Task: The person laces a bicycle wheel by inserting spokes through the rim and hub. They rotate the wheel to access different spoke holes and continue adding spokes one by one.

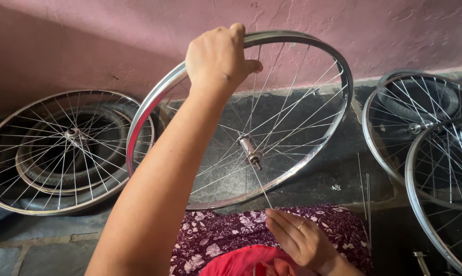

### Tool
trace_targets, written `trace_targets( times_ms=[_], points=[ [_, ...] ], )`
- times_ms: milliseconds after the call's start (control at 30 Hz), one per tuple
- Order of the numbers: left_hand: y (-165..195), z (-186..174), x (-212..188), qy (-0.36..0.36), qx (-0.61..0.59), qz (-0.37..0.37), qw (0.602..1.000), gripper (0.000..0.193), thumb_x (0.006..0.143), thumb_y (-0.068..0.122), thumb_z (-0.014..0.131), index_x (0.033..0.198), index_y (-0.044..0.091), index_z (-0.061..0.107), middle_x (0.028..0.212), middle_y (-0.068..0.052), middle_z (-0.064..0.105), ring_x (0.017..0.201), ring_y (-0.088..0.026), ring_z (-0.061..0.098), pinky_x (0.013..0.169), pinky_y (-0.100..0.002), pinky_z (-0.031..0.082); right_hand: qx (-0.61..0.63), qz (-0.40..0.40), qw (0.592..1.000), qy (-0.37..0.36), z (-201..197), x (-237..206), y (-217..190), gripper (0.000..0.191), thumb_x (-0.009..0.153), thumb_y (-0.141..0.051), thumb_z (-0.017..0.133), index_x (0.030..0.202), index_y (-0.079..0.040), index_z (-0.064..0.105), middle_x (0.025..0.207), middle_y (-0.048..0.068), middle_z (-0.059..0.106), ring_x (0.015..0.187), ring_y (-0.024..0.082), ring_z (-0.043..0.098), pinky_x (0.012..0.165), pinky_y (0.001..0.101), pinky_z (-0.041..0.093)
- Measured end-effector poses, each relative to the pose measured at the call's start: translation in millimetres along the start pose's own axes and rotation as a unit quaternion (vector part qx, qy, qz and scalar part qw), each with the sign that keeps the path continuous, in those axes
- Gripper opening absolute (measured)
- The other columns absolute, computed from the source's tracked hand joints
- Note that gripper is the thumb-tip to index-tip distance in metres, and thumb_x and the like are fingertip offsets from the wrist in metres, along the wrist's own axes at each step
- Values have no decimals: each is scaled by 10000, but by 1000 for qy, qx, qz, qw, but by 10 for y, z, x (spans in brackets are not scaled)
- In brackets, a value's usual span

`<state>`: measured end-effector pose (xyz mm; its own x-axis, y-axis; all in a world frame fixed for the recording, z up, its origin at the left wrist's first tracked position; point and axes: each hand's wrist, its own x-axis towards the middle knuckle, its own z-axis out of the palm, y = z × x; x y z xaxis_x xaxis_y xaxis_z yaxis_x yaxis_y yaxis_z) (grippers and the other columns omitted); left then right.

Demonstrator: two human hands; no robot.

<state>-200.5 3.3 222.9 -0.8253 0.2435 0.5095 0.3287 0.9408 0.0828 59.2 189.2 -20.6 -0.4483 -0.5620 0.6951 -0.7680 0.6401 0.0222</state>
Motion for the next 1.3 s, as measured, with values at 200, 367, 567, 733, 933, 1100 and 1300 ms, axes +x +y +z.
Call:
trace_targets(
  times_ms=[200,367,567,733,933,1100,1300],
  points=[
    [-34,-9,-22,7,-3,1,1000,638,638,641,873,1001,150,687,862,-81,732,826,-305,717,663,-451,558,7,-15,999,41,121,-18,26,366,962,-46,656,1293,101,602,1289,215,677,1232,331,670,1001,383,552],
    [-19,-11,-8,-2,2,-11,1000,635,652,645,865,1006,151,681,849,-77,729,812,-297,719,652,-444,561,37,30,998,47,74,-30,76,343,900,45,632,1242,79,641,1231,195,702,1177,327,694,990,392,574],
    [-34,-29,-54,6,3,-8,1000,633,646,650,869,977,146,677,857,-74,731,821,-300,717,660,-448,559,35,31,997,64,60,51,32,323,891,32,656,1210,86,650,1183,189,715,1139,324,709,972,392,601],
    [-42,-43,-74,-1,2,-5,1000,629,656,642,868,981,141,672,872,-84,726,835,-311,714,667,-454,556,39,32,997,66,4,144,29,344,854,85,628,1197,91,646,1173,192,712,1123,333,711,958,405,617],
    [-26,-62,-53,2,-6,5,1000,620,652,631,874,985,146,676,874,-86,725,838,-314,710,672,-459,551,50,5,996,74,13,154,116,398,816,99,614,1214,93,637,1193,194,697,1121,343,707,954,412,615],
    [-40,-70,-115,14,-10,5,1000,628,642,630,877,984,143,677,875,-83,728,837,-310,710,669,-461,552,38,3,996,75,108,60,139,376,825,88,629,1200,99,642,1172,190,702,1093,344,709,904,404,617],
    [60,-100,-142,13,-7,12,1000,637,643,634,875,991,140,675,881,-83,731,820,-308,719,654,-452,560,15,111,993,-32,533,145,248,655,771,41,687,1401,-11,517,1522,261,435,1429,463,390,1130,520,440]
  ],
)
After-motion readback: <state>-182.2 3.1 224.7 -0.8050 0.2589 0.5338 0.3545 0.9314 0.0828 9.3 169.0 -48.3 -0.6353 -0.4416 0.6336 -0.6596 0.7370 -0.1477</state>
